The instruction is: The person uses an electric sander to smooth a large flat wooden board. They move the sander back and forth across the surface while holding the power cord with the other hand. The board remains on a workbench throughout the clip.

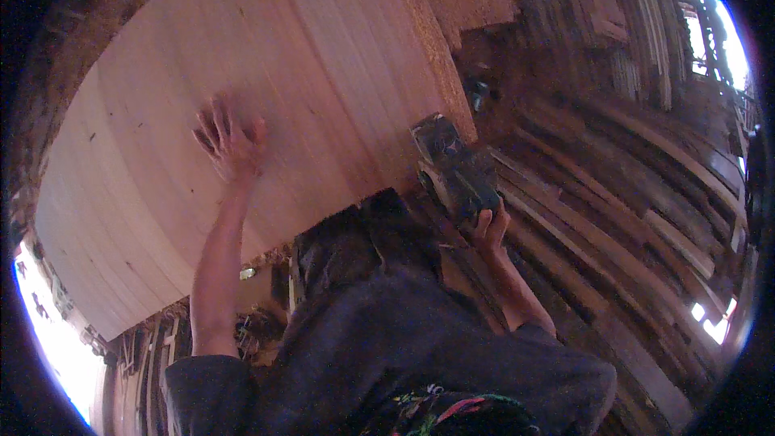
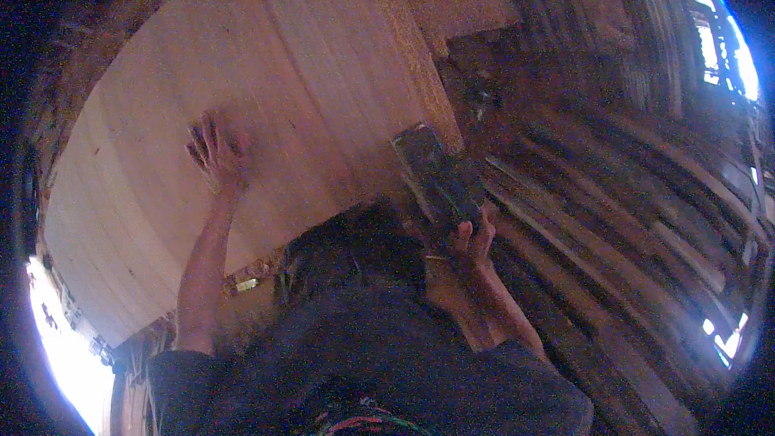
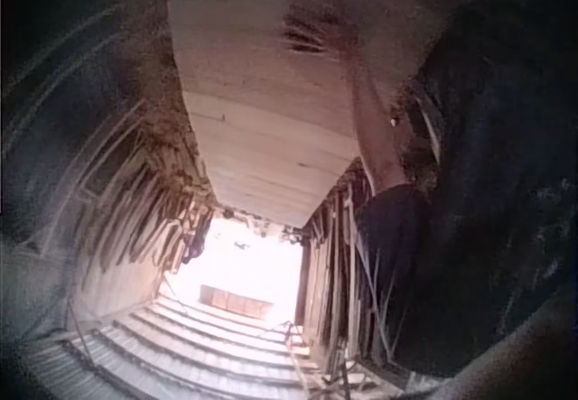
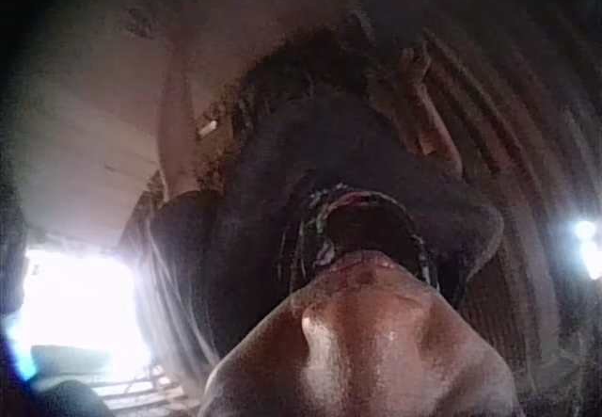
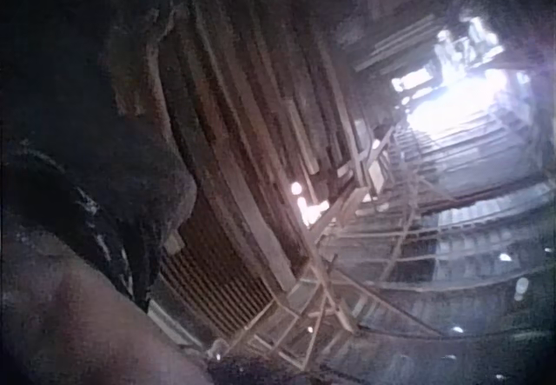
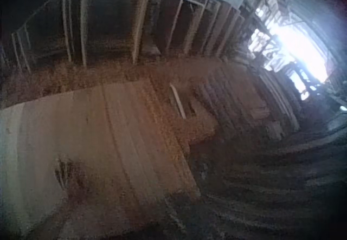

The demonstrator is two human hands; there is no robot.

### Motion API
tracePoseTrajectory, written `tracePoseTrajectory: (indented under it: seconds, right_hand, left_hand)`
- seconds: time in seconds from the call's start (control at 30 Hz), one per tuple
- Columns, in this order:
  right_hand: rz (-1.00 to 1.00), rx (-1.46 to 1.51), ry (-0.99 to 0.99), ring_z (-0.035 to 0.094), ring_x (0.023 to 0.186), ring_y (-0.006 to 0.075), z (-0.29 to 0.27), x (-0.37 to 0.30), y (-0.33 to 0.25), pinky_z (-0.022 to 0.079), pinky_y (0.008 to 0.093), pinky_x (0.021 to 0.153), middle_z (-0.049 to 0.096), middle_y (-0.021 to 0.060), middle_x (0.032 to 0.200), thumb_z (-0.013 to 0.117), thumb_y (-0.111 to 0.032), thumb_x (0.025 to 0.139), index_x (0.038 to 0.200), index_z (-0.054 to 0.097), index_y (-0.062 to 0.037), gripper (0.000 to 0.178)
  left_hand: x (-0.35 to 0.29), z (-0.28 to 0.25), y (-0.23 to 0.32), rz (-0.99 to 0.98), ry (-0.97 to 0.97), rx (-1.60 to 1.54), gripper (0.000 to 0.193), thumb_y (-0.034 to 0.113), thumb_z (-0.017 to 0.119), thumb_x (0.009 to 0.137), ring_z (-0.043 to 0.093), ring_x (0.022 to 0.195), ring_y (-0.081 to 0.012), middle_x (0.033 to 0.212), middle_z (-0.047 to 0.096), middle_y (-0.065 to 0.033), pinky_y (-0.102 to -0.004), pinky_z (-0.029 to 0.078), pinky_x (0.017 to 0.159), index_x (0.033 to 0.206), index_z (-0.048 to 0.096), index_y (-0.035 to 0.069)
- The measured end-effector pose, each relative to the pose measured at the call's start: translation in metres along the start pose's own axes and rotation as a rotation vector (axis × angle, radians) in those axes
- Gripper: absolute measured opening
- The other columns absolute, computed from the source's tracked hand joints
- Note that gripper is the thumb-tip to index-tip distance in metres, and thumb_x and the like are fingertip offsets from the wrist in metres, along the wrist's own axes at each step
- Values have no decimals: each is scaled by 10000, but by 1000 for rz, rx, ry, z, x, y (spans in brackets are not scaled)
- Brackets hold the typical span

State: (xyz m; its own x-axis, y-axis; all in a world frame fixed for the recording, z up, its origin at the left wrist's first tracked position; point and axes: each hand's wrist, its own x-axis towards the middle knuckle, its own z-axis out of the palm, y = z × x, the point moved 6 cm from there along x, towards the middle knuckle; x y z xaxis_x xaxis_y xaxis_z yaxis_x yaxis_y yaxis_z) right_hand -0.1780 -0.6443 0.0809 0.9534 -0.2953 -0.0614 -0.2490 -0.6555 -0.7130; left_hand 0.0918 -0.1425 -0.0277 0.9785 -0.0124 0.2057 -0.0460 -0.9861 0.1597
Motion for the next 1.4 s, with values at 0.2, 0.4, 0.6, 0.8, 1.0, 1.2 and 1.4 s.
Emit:
tracePoseTrajectory:
  seconds: [0.2,0.4,0.6,0.8,1.0,1.2,1.4]
  right_hand:
    - [116,-59,104,695,961,399,60,123,2,535,489,864,734,239,1100,598,-397,1076,1313,653,25,486]
    - [-231,-103,167,706,1085,477,129,369,-161,547,519,932,751,269,1136,542,-504,1089,1288,679,21,578]
    - [-149,-269,103,663,1222,486,216,579,-260,541,577,977,688,341,1284,473,-640,1065,1334,645,51,761]
    - [-268,-197,90,289,1573,476,229,626,-295,228,602,1288,329,281,1694,320,-595,1120,1643,329,19,807]
    - [-478,-186,302,542,1335,485,170,499,-254,419,589,1119,572,295,1421,418,-545,1114,1491,500,14,678]
    - [-169,-26,156,757,920,365,71,298,-129,561,465,815,771,201,981,532,-462,1095,1282,674,-5,514]
    - [121,18,191,643,760,188,-32,65,27,520,396,680,727,79,886,566,-385,1075,1341,637,6,478]
  left_hand:
    - [14,-22,16,-48,-116,53,839,510,654,953,157,1627,-458,1770,255,-128,-658,86,1302,1669,384,166]
    - [17,-23,14,-28,-114,29,839,460,682,931,171,1619,-481,1767,261,-134,-672,120,1293,1664,396,168]
    - [18,-26,16,-68,-123,-75,846,457,685,917,167,1617,-488,1762,271,-141,-678,98,1295,1655,407,150]
    - [19,-35,21,-80,-142,-107,841,462,689,906,171,1617,-482,1750,295,-142,-676,85,1300,1643,430,151]
    - [16,-26,14,-43,-52,-102,855,415,728,877,192,1615,-470,1744,312,-137,-673,105,1296,1648,431,198]
    - [13,-16,14,16,5,-73,876,439,736,877,182,1624,-448,1752,304,-119,-660,81,1299,1663,404,236]
    - [8,0,4,16,49,-45,816,490,655,934,168,1630,-440,1757,290,-125,-674,53,1294,1664,401,229]
